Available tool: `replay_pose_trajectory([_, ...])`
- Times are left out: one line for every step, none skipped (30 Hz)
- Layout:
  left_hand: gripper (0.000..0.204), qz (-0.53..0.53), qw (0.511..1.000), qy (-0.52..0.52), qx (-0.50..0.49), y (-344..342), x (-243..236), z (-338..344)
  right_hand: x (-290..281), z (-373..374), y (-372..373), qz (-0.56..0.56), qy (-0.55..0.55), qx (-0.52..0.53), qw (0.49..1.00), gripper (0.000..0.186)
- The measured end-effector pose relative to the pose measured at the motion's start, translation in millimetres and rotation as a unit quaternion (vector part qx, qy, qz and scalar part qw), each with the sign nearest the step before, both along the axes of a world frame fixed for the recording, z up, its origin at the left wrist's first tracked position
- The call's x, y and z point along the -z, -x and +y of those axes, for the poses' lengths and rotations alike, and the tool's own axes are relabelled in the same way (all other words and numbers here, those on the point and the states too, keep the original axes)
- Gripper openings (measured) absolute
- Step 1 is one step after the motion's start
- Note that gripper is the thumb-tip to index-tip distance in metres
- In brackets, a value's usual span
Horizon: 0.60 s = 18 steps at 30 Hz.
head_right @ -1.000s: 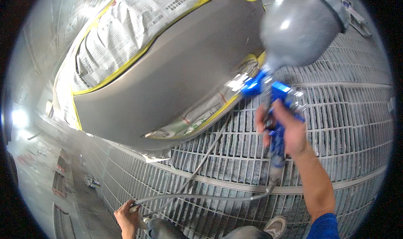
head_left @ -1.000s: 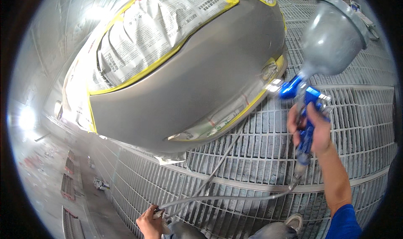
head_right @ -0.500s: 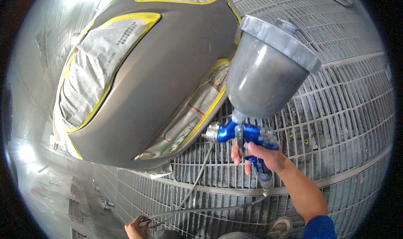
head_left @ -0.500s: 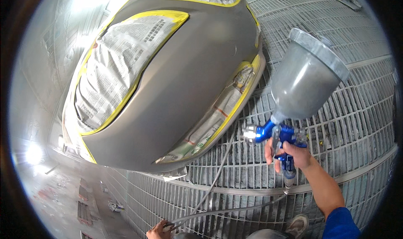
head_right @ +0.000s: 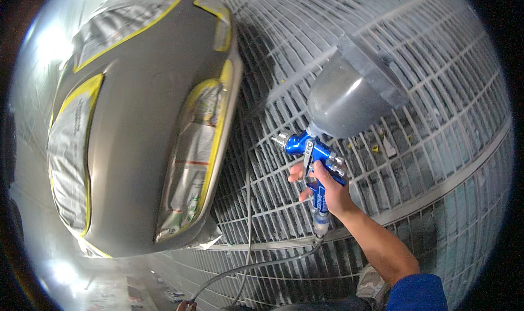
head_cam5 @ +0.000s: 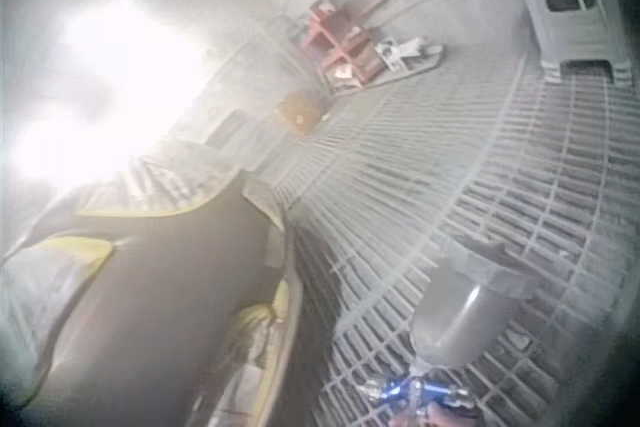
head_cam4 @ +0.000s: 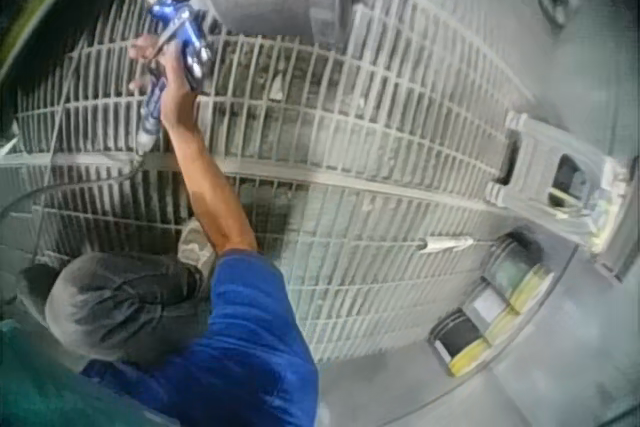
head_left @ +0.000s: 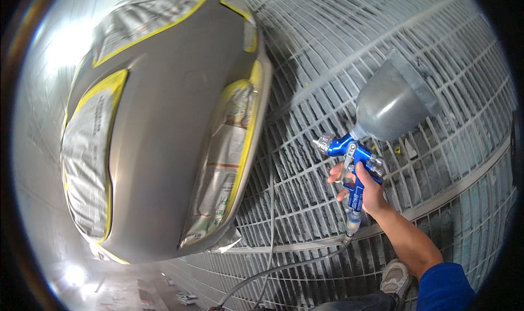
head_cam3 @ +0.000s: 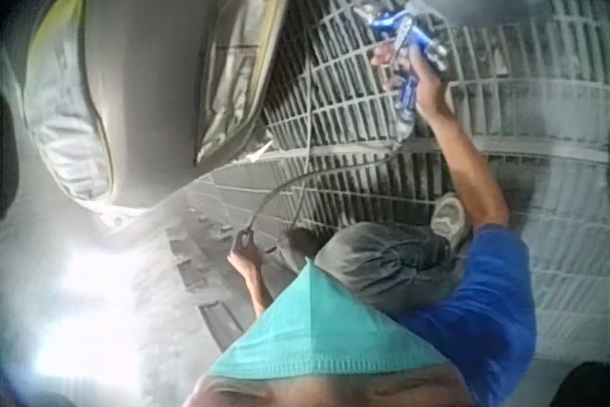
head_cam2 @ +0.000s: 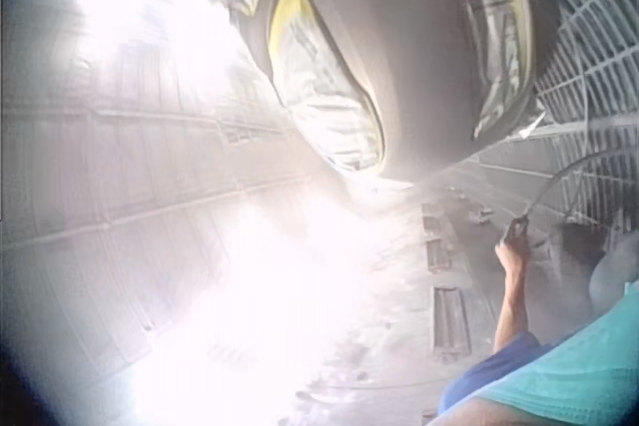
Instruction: The person uses a blue spray gun to apply gray paint to a car bumper that is masked with newspaper and yellow tape. The person moves the spray gun in steady horizontal passes across the bumper surface, maintaining consistent distance and coverage throughout the clip.
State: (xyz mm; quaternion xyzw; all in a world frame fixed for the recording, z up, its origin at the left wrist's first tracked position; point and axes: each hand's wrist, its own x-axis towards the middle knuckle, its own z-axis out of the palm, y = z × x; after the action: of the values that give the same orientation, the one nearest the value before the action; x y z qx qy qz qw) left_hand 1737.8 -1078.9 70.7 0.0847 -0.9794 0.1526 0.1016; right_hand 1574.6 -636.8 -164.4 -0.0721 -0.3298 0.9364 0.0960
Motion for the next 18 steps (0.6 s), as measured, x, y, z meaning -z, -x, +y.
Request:
replay_pose_trajectory([0.013,-0.002,1.000,-0.015,-0.012,-1.4,1.2,-4.5,12.4,0.6,0.5,-0.015,0.017,0.005,1.000,0.053])
replay_pose_trajectory([0.013,0.000,0.999,-0.030,-0.026,-0.3,0.3,-3.8,23.5,-0.9,3.2,-0.026,0.033,0.008,0.999,0.053])
replay_pose_trajectory([0.014,-0.002,1.000,0.017,-0.014,3.9,-2.2,12.4,33.6,-3.2,3.6,-0.038,0.053,0.002,0.998,0.051])
replay_pose_trajectory([0.016,-0.017,0.999,0.032,-0.035,-1.5,-2.2,-1.5,43.4,-7.6,2.7,-0.049,0.072,-0.013,0.996,0.051])
replay_pose_trajectory([0.016,-0.023,0.999,0.034,-0.025,2.6,-3.8,2.8,49.2,-8.8,3.8,-0.036,0.083,-0.030,0.995,0.051])
replay_pose_trajectory([0.015,-0.031,0.999,0.035,-0.017,5.7,-3.9,7.2,54.8,-10.2,4.1,-0.023,0.092,-0.049,0.994,0.051])
replay_pose_trajectory([0.015,-0.035,0.998,0.045,-0.021,8.4,-3.3,11.4,59.9,-11.8,4.4,-0.017,0.117,-0.062,0.991,0.050])
replay_pose_trajectory([0.014,-0.032,0.998,0.051,-0.025,11.6,-2.1,18.1,58.2,-7.8,8.9,-0.020,0.116,-0.069,0.991,0.050])
replay_pose_trajectory([0.013,-0.030,0.998,0.055,-0.031,13.9,-0.3,21.5,57.6,-5.1,11.2,-0.025,0.108,-0.068,0.992,0.050])
replay_pose_trajectory([0.014,-0.047,0.997,0.053,-0.015,17.7,-0.6,17.8,57.9,-3.6,12.3,-0.031,0.098,-0.069,0.992,0.050])
replay_pose_trajectory([0.014,-0.065,0.997,0.047,0.002,26.4,-4.5,9.5,63.7,-4.2,16.0,-0.035,0.107,-0.066,0.991,0.051])
replay_pose_trajectory([0.015,-0.085,0.996,0.036,0.016,32.9,-7.7,2.7,61.6,-0.5,19.7,-0.034,0.096,-0.064,0.993,0.052])
replay_pose_trajectory([0.016,-0.088,0.994,0.058,0.003,39.8,-8.7,-3.8,57.1,3.7,21.9,-0.050,0.083,-0.048,0.994,0.052])
replay_pose_trajectory([0.018,-0.090,0.993,0.077,-0.014,48.2,-8.7,-1.9,46.3,6.2,24.7,-0.063,0.066,-0.037,0.995,0.052])
replay_pose_trajectory([0.018,-0.071,0.995,0.060,0.024,58.3,-8.9,4.9,31.9,8.4,26.0,-0.088,0.038,-0.008,0.995,0.051])
replay_pose_trajectory([0.014,-0.089,0.995,0.043,0.006,63.6,-12.2,4.3,24.8,8.5,27.3,-0.095,0.025,0.006,0.995,0.051])
replay_pose_trajectory([0.011,-0.084,0.995,0.035,0.039,62.2,-10.6,-17.2,18.6,6.9,27.4,-0.094,0.018,0.009,0.995,0.051])
replay_pose_trajectory([0.009,-0.080,0.994,0.026,0.074,63.6,-4.7,-35.9,13.4,2.9,26.6,-0.096,0.010,0.014,0.995,0.051])
